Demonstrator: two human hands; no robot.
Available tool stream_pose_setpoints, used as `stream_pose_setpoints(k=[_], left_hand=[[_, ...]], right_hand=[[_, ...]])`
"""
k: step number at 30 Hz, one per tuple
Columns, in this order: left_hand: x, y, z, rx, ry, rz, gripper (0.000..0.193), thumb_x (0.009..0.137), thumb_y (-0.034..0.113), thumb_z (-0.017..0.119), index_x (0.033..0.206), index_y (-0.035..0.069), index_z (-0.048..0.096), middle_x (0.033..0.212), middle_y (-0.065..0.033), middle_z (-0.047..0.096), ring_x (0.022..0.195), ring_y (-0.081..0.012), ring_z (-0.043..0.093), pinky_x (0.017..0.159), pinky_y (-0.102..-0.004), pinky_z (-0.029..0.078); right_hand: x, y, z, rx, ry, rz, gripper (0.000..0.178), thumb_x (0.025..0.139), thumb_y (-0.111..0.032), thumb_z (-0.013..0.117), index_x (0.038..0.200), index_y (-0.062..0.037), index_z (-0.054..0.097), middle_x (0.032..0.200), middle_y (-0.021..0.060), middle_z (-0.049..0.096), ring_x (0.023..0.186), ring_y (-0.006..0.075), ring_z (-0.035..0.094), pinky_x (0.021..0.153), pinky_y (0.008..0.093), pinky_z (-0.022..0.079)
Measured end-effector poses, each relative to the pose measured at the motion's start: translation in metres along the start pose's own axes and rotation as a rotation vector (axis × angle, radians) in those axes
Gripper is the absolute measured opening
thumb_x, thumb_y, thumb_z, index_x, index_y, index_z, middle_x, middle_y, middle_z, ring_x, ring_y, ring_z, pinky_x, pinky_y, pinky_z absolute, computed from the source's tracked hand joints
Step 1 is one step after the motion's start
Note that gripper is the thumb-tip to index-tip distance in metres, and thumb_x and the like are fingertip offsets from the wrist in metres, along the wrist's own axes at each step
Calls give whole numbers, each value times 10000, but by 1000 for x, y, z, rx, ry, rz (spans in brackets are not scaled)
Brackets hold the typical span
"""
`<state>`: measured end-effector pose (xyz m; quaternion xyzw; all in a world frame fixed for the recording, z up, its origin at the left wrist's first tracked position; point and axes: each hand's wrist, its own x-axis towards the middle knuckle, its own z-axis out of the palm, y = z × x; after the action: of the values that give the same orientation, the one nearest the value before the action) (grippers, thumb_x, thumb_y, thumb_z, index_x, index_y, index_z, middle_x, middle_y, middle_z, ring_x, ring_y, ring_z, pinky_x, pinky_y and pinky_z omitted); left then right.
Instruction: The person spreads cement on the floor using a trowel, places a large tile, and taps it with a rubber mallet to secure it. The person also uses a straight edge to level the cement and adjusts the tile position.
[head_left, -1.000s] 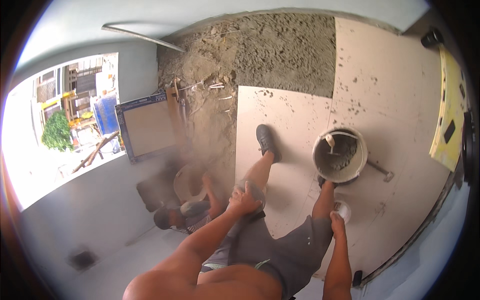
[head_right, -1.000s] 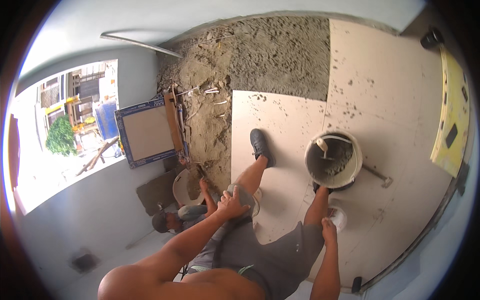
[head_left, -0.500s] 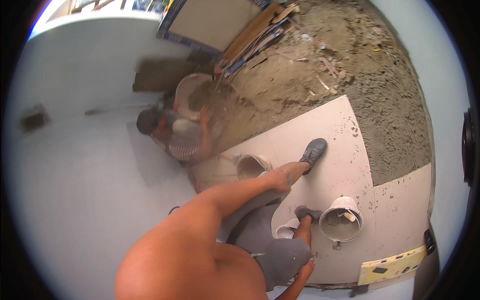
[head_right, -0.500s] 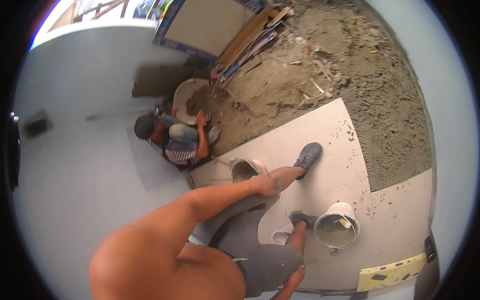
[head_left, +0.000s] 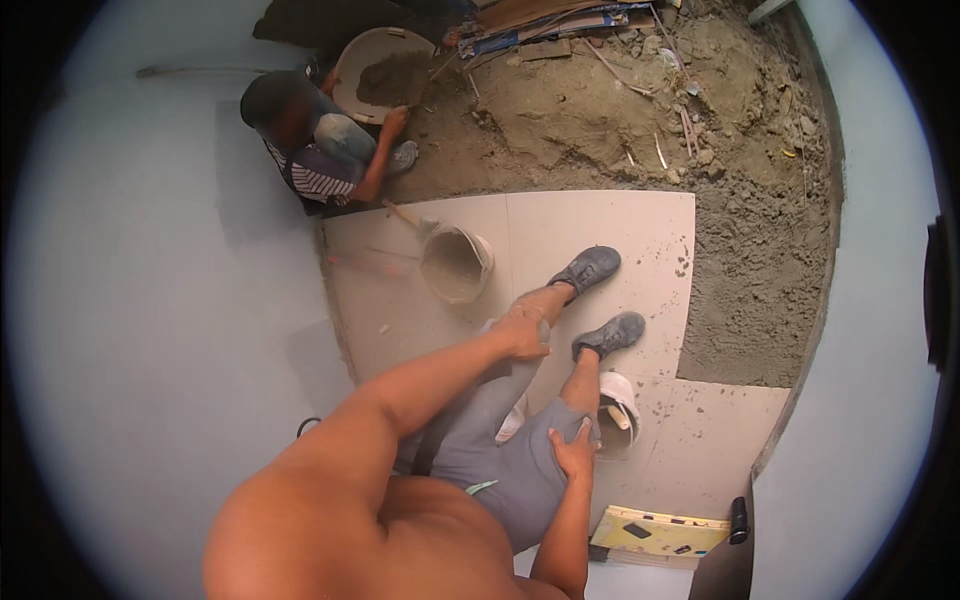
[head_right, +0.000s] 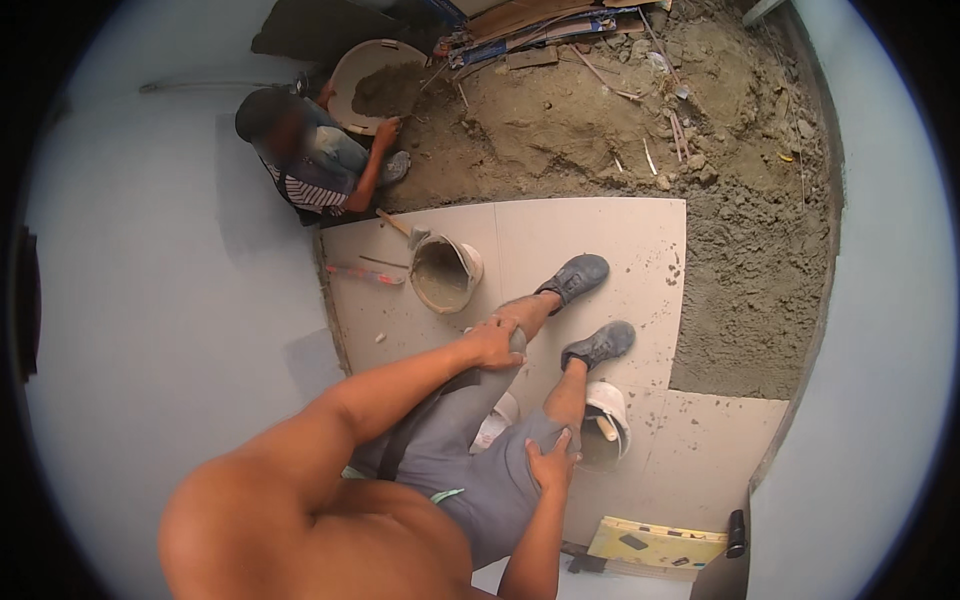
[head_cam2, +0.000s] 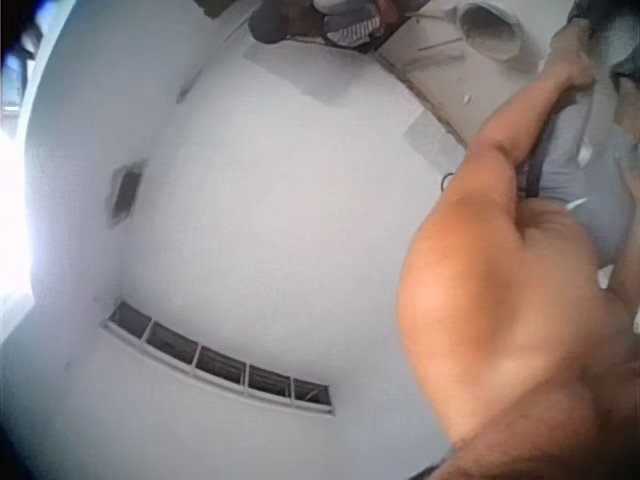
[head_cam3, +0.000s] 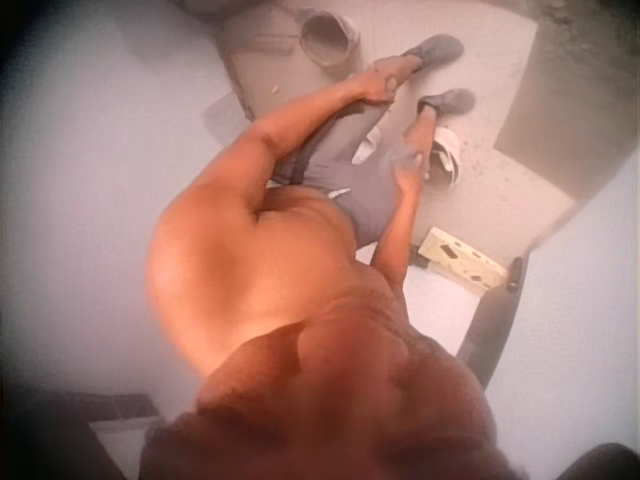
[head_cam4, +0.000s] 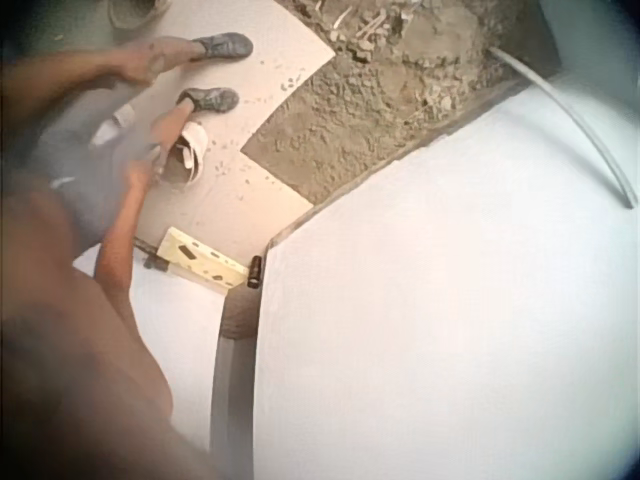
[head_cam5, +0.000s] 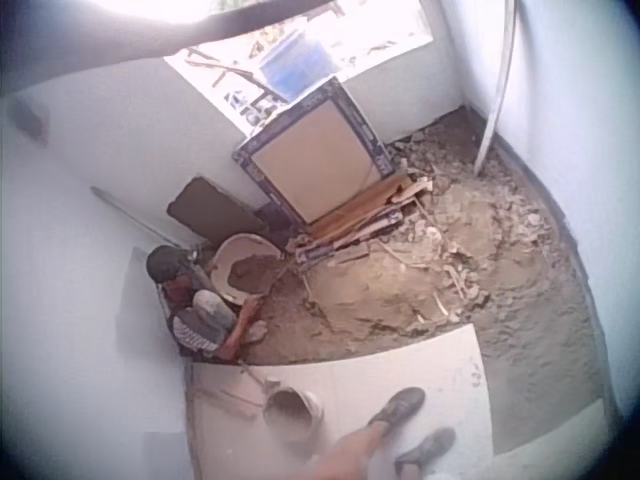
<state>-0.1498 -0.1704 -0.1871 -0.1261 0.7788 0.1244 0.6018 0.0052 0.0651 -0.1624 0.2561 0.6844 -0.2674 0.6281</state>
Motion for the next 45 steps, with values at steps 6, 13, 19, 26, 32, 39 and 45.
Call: stream_pose_setpoints(k=[6, 13, 19, 26, 32, 39, 45], left_hand=[[-11, -32, -5, -192, 29, -137, 1007, 806, 592, 662, 1508, -9, 262, 1436, -332, 398, 1317, -467, 444, 1099, -483, 378], [-28, -133, 24, -659, -50, 26, 1030, 863, 653, 557, 1525, -50, 196, 1497, -315, 365, 1386, -414, 395, 1147, -436, 316], [-51, -186, -33, -745, 11, 138, 862, 900, 617, 524, 1423, -63, 434, 1416, -291, 486, 1322, -377, 481, 1106, -430, 360], [-41, -277, -112, -981, 293, -62, 735, 873, 527, 627, 1384, 10, 521, 1380, -229, 550, 1276, -346, 531, 1050, -407, 421], [-49, -345, -216, -1229, 246, -39, 898, 859, 517, 683, 1455, -78, 370, 1407, -262, 518, 1284, -318, 529, 1066, -386, 408], [-90, -384, -270, -1895, 324, -151, 844, 857, 372, 750, 1452, -85, 363, 1359, -245, 533, 1236, -277, 550, 1014, -347, 438], [-116, -394, -292, -2222, 250, -217, 832, 844, 383, 761, 1475, -2, 377, 1434, -163, 481, 1311, -276, 488, 1022, -393, 428]], right_hand=[[34, 43, -30, 146, -36, -210, 939, 814, -462, 726, 1527, -38, 286, 1497, 291, 375, 1396, 427, 356, 1143, 456, 308], [12, 35, -81, 513, -72, -71, 698, 931, -356, 653, 1455, 27, 395, 1380, 200, 524, 1260, 289, 516, 1022, 376, 440], [-26, -19, -176, 572, 146, 90, 500, 941, -378, 604, 1271, -7, 550, 1092, 162, 632, 881, 269, 629, 711, 424, 534], [-39, -195, -227, 494, 76, -52, 418, 969, -334, 548, 1231, -10, 513, 1003, 167, 625, 790, 286, 633, 663, 444, 546], [-23, -357, -257, 335, 147, -73, 346, 964, -300, 556, 1186, -34, 537, 945, 156, 642, 774, 317, 654, 696, 468, 552], [21, -648, -353, 13, 114, -286, 342, 936, -261, 598, 1175, -17, 565, 936, 199, 645, 806, 386, 667, 660, 531, 551], [-40, -982, -349, -76, 259, -818, 320, 937, -312, 617, 1059, -17, 596, 788, 91, 612, 590, 198, 610, 479, 328, 496]])
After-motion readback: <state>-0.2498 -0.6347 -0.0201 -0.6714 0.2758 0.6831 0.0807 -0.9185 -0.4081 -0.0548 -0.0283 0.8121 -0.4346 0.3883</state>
